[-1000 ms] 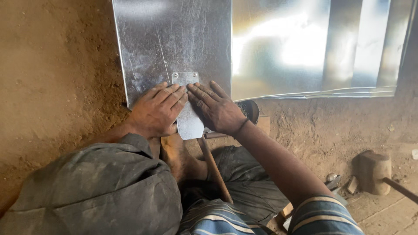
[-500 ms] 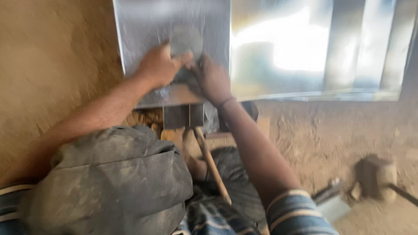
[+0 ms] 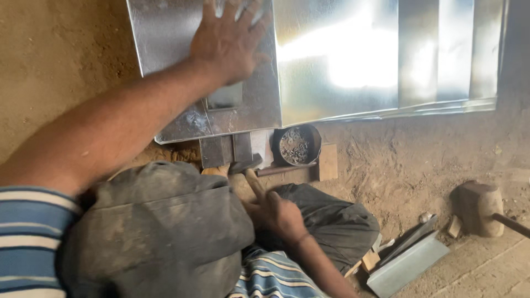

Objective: The person sits on the ground and hammers small rectangular sheet metal pieces flat on a steel beam used as an anvil, working one piece at a time with a hammer. They reposition and turn each piece between strikes, then set finished pieces aside and handle larger sheet metal panels.

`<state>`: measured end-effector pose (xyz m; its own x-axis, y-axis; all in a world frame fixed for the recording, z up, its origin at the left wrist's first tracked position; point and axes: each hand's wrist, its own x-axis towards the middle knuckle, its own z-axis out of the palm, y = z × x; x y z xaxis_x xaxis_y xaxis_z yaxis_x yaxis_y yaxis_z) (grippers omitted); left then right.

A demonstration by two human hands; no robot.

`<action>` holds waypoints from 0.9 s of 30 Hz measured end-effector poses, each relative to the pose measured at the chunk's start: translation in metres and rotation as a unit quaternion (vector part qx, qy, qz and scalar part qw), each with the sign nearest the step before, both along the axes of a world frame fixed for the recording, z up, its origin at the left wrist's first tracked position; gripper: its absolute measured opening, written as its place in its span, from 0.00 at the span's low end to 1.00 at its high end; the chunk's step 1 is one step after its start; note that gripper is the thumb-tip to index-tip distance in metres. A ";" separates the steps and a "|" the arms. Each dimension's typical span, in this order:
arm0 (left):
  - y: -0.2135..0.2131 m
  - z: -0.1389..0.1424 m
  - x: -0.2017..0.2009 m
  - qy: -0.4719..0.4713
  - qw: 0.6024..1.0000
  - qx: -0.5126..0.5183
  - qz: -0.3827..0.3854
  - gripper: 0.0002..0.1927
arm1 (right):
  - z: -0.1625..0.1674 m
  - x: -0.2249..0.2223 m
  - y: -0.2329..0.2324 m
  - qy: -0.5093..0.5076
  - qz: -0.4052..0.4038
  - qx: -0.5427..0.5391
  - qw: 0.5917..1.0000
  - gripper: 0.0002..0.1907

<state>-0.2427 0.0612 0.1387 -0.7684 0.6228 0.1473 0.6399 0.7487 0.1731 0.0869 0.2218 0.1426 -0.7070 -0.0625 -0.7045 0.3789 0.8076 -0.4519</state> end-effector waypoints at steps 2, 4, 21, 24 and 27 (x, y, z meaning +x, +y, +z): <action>0.005 -0.021 -0.017 -0.089 0.995 -0.042 0.022 0.41 | 0.025 0.010 0.024 0.055 -0.101 -0.180 0.977 0.17; 0.006 -0.037 -0.027 -0.136 0.990 -0.037 0.026 0.41 | 0.043 0.018 0.040 0.038 -0.163 -0.257 0.952 0.15; -0.001 -0.053 -0.032 -0.096 0.994 -0.052 0.032 0.43 | 0.062 -0.089 -0.021 0.187 -0.152 -0.251 0.937 0.21; -0.002 -0.050 -0.033 -0.067 0.995 -0.064 0.030 0.44 | 0.060 -0.097 -0.027 0.024 -0.220 -0.240 0.945 0.21; -0.001 -0.052 -0.030 -0.102 0.993 -0.060 0.027 0.45 | 0.058 -0.093 -0.027 0.131 -0.175 -0.245 0.945 0.21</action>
